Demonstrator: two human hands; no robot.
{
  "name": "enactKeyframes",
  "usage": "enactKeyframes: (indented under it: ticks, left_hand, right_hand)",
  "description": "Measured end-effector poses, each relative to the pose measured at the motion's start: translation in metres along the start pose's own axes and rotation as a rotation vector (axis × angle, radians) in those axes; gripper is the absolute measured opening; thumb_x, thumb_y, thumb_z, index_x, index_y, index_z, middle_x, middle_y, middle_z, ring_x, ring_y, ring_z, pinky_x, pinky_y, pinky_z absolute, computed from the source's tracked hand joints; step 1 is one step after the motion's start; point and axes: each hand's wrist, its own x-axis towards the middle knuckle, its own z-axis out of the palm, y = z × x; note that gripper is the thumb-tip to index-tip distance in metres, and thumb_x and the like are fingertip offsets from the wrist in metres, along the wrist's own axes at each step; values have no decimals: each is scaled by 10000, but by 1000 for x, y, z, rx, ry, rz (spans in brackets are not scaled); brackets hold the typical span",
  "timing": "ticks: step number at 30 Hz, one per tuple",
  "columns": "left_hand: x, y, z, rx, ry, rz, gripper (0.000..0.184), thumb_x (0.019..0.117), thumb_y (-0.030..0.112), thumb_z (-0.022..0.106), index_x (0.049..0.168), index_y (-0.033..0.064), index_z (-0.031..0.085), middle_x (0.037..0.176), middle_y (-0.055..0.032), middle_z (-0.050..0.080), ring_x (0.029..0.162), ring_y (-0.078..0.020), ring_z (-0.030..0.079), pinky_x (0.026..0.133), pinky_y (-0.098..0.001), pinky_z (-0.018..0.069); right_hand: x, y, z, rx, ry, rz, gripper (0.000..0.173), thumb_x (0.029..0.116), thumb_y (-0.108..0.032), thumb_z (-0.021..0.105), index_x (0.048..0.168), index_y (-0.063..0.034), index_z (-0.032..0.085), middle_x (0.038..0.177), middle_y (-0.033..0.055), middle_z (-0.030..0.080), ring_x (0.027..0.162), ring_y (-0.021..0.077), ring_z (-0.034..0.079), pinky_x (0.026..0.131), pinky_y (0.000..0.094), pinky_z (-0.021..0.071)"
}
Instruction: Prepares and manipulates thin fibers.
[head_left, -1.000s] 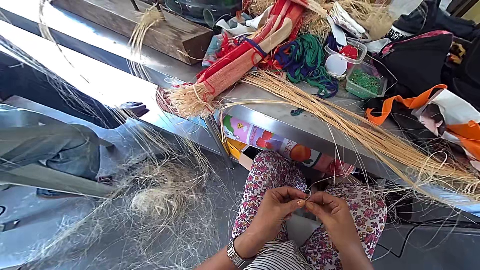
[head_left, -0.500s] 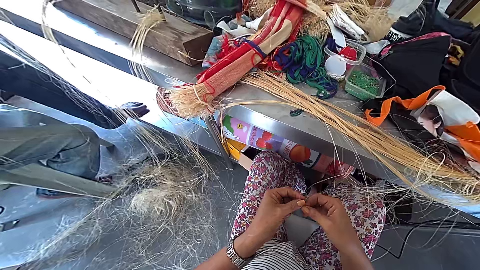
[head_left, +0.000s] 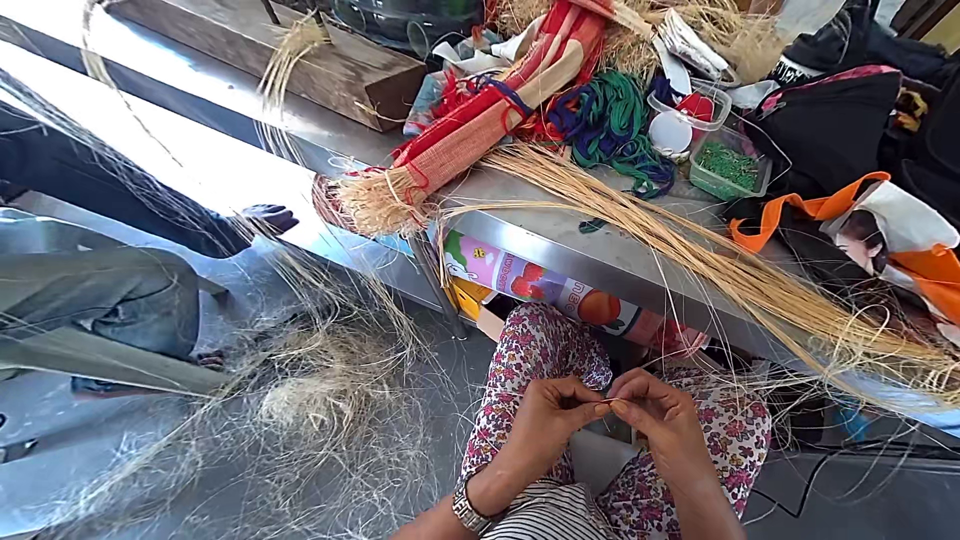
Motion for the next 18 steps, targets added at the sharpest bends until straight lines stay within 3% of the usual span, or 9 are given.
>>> enactKeyframes:
  ticks: [3,6,10,13,18]
  left_hand:
    - [0,5,-1,-81,-55,-86,98,868,32,721,856,113,773,739,99,685,559,58,534,505,-119,430]
    - [0,8,0,-212,-77,-161,146,879,-3,696,845,117,773,714,92,684,515,62,496,469,-115,394]
    - [1,9,0,-328,-31,-209,182,910,-11,653,845,121,759,718,77,681,500,51,482,464,-123,394]
    - [2,6,-1,-352,-30,-207,191,916,-15,643,845,116,762,715,71,682,505,48,491,469,-124,400]
    - [0,1,-3,-317,-50,-164,167,880,-26,676,867,106,779,739,71,694,513,52,494,470,-120,399]
  right_hand:
    - [1,0,0,182,8,127,30,854,-141,772,842,-113,767,925,-19,727,883,36,677,791,189,566]
    - [1,0,-1,214,31,163,66,875,-156,759,905,-99,773,911,-13,737,847,46,687,788,212,577]
    - [-5,-9,-2,7,-11,198,114,889,-204,735,928,-97,742,855,-58,728,803,27,690,774,210,580]
    - [-9,-14,4,-176,-34,170,72,867,-102,729,903,-39,731,803,-41,726,753,10,691,728,186,586]
    - [-8,-14,8,-178,-12,173,46,853,-6,696,876,-29,729,745,-44,716,686,-5,672,679,162,574]
